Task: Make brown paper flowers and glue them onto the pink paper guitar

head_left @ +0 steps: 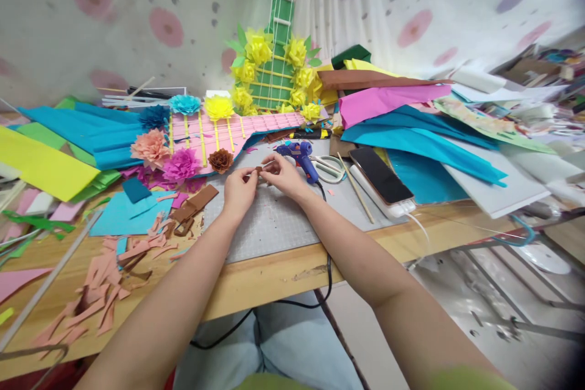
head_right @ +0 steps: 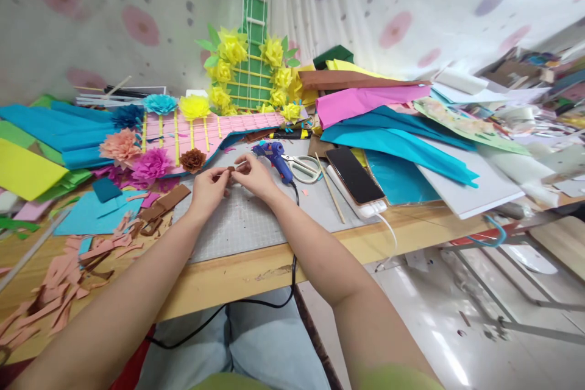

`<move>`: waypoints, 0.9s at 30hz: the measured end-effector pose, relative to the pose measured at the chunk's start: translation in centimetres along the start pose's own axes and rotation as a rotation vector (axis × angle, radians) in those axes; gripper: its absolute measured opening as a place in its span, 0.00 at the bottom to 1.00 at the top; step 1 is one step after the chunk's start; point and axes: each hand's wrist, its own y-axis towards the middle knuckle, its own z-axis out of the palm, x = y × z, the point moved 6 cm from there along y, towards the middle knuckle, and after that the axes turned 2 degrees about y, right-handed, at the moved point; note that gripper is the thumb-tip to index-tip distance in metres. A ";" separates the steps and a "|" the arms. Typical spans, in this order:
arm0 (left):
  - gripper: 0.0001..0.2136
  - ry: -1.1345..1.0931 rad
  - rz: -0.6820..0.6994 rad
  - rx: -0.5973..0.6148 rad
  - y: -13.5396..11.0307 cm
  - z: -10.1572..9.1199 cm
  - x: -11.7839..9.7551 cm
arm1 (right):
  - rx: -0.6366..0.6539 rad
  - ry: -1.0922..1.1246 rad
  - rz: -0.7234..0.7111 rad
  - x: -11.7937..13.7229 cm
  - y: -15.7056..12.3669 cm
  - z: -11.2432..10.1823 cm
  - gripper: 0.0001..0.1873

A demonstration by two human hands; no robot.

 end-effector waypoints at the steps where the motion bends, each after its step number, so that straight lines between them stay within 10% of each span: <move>1: 0.08 0.028 0.038 0.012 0.0 0.0 -0.1 | -0.022 -0.043 -0.026 0.1 0.0 -0.3 0.13; 27: 0.12 -0.082 -0.092 0.048 0.3 -0.2 0.4 | -0.126 -0.153 0.012 -0.7 0.3 -1.1 0.10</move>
